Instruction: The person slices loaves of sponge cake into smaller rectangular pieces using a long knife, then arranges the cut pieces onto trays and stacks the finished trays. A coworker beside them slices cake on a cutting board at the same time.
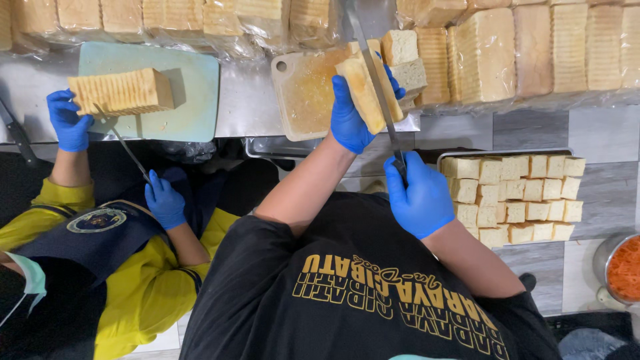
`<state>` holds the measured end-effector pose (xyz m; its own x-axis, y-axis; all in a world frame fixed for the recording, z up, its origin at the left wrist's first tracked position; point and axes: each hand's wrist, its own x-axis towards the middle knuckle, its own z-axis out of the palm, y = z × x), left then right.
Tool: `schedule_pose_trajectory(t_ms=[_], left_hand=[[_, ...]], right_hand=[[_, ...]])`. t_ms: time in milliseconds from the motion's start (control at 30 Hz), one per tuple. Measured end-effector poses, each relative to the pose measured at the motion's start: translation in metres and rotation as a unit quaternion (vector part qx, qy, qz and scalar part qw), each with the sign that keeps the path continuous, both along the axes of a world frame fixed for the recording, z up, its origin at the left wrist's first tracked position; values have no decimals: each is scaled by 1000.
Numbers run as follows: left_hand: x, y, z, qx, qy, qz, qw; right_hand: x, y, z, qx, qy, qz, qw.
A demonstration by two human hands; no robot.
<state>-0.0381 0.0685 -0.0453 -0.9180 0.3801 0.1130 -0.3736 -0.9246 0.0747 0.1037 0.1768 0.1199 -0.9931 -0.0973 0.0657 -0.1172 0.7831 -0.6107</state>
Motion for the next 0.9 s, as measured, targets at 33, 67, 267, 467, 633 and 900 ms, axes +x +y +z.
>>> schedule_pose_trajectory(t_ms=[33,67,267,467,633,900], left_hand=[[2,0,1,-13,24,0,1000],[4,0,3,-27,47,2,999],[15,-7,31,-104,89,68,988],[10,-31,47,-158,135,121,971],[13,-43,49,-267,225,109,931],[27,-44,57,-305,217,93,923]], right_hand=[[-1,0,-1,-10,-2,7,1000],[-2,1,-1,-21,-4,14,1000],[-9,1,-17,13,42,5,999],[-2,10,-47,-15,80,61,995],[-13,26,-79,34,141,93,985],[-15,27,-109,-27,180,147,972]])
